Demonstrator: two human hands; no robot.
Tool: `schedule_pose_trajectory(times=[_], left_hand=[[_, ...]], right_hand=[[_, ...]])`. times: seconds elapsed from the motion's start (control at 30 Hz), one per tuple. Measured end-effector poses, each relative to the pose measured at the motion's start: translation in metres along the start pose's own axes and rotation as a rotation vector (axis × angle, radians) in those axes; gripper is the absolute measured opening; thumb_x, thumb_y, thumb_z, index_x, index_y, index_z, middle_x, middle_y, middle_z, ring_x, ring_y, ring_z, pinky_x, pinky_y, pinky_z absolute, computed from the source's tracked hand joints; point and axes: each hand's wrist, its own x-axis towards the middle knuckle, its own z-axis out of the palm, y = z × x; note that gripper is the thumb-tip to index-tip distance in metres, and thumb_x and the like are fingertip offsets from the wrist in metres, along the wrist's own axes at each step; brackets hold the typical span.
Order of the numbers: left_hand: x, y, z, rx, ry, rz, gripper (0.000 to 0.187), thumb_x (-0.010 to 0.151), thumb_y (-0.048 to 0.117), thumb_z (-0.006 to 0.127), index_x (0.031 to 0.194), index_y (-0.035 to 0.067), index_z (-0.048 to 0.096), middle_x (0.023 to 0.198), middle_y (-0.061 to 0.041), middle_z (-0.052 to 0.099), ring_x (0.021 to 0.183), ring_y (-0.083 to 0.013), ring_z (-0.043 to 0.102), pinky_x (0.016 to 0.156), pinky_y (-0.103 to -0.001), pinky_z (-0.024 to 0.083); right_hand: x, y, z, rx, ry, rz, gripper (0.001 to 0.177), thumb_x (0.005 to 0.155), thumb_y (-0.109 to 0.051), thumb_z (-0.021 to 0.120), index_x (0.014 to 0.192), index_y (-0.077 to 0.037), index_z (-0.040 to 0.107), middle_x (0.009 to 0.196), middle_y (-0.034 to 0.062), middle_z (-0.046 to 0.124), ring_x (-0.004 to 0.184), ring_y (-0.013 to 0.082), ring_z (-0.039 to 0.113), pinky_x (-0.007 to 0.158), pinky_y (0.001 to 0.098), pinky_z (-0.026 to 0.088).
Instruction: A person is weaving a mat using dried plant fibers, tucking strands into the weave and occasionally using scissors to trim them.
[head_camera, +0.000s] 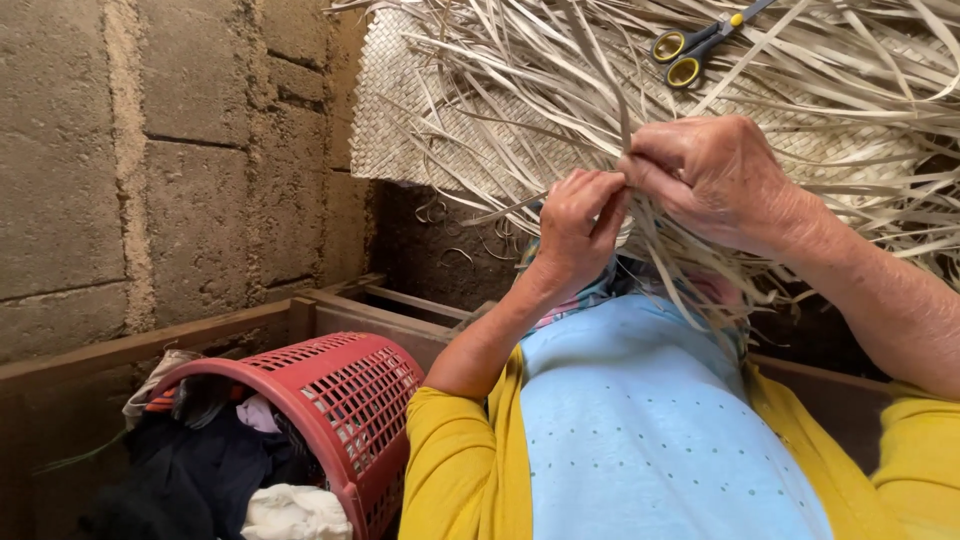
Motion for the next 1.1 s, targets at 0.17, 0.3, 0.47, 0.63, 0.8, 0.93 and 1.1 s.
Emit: schedule_pose_trajectory(times=[0.17, 0.3, 0.47, 0.63, 0.8, 0.93, 1.1], left_hand=[[0.009, 0.005, -0.008, -0.435, -0.033, -0.267, 0.014, 0.101, 0.012, 0.064, 0.111, 0.009, 0.073, 0.092, -0.003, 0.073, 0.083, -0.0142, 0.067, 0.074, -0.029, 0.056], [0.008, 0.010, -0.007, -0.486, -0.064, -0.310, 0.025, 0.103, 0.028, 0.060, 0.103, 0.007, 0.075, 0.091, -0.004, 0.075, 0.081, -0.0132, 0.069, 0.070, -0.029, 0.056], [0.007, 0.008, -0.004, -0.570, -0.123, -0.323, 0.031, 0.100, 0.036, 0.063, 0.105, 0.008, 0.075, 0.090, -0.007, 0.076, 0.078, -0.0145, 0.071, 0.065, -0.027, 0.059], [0.014, 0.023, -0.009, -0.441, -0.054, -0.195, 0.016, 0.100, 0.013, 0.062, 0.098, 0.002, 0.072, 0.086, -0.010, 0.074, 0.073, -0.0170, 0.069, 0.063, -0.029, 0.057], [0.014, 0.021, -0.011, -0.259, -0.003, -0.102, 0.016, 0.101, 0.012, 0.060, 0.098, 0.001, 0.071, 0.087, -0.010, 0.074, 0.077, -0.0210, 0.070, 0.070, -0.034, 0.057], [0.016, 0.029, -0.013, -0.261, 0.017, -0.042, 0.014, 0.103, 0.013, 0.060, 0.101, 0.002, 0.067, 0.091, -0.010, 0.071, 0.081, -0.0244, 0.067, 0.075, -0.037, 0.054], [0.032, 0.040, -0.023, -0.263, 0.119, 0.179, 0.009, 0.103, 0.006, 0.057, 0.103, -0.002, 0.062, 0.090, -0.015, 0.066, 0.082, -0.0315, 0.063, 0.078, -0.041, 0.053]], right_hand=[[-0.011, -0.013, -0.009, 0.039, -0.027, -0.063, 0.014, 0.098, -0.012, 0.067, 0.097, -0.001, 0.077, 0.106, 0.0155, 0.077, 0.095, 0.0264, 0.073, 0.086, 0.0390, 0.059], [-0.025, -0.003, 0.004, -0.113, -0.063, -0.027, 0.017, 0.099, -0.019, 0.067, 0.089, -0.007, 0.075, 0.104, 0.0099, 0.076, 0.087, 0.0230, 0.070, 0.082, 0.0410, 0.057], [-0.030, -0.004, 0.000, -0.125, -0.145, 0.042, 0.018, 0.097, -0.022, 0.067, 0.102, -0.010, 0.079, 0.107, 0.0067, 0.075, 0.091, 0.0192, 0.070, 0.085, 0.0402, 0.058], [-0.034, -0.039, -0.036, 0.264, -0.105, 0.139, 0.013, 0.096, -0.015, 0.066, 0.100, -0.005, 0.074, 0.105, 0.0098, 0.072, 0.087, 0.0179, 0.068, 0.077, 0.0306, 0.057], [-0.048, -0.042, -0.038, 0.264, -0.047, 0.231, 0.020, 0.097, -0.010, 0.064, 0.110, 0.001, 0.075, 0.100, 0.0125, 0.078, 0.085, 0.0201, 0.073, 0.076, 0.0311, 0.056], [-0.063, -0.016, -0.001, -0.010, -0.066, 0.296, 0.015, 0.100, -0.018, 0.067, 0.093, -0.009, 0.076, 0.085, 0.0051, 0.071, 0.075, 0.0219, 0.064, 0.072, 0.0359, 0.047], [-0.045, -0.021, -0.004, 0.341, 0.058, 0.404, 0.013, 0.099, -0.009, 0.070, 0.095, 0.004, 0.074, 0.083, 0.0084, 0.068, 0.074, 0.0160, 0.059, 0.066, 0.0318, 0.045]])
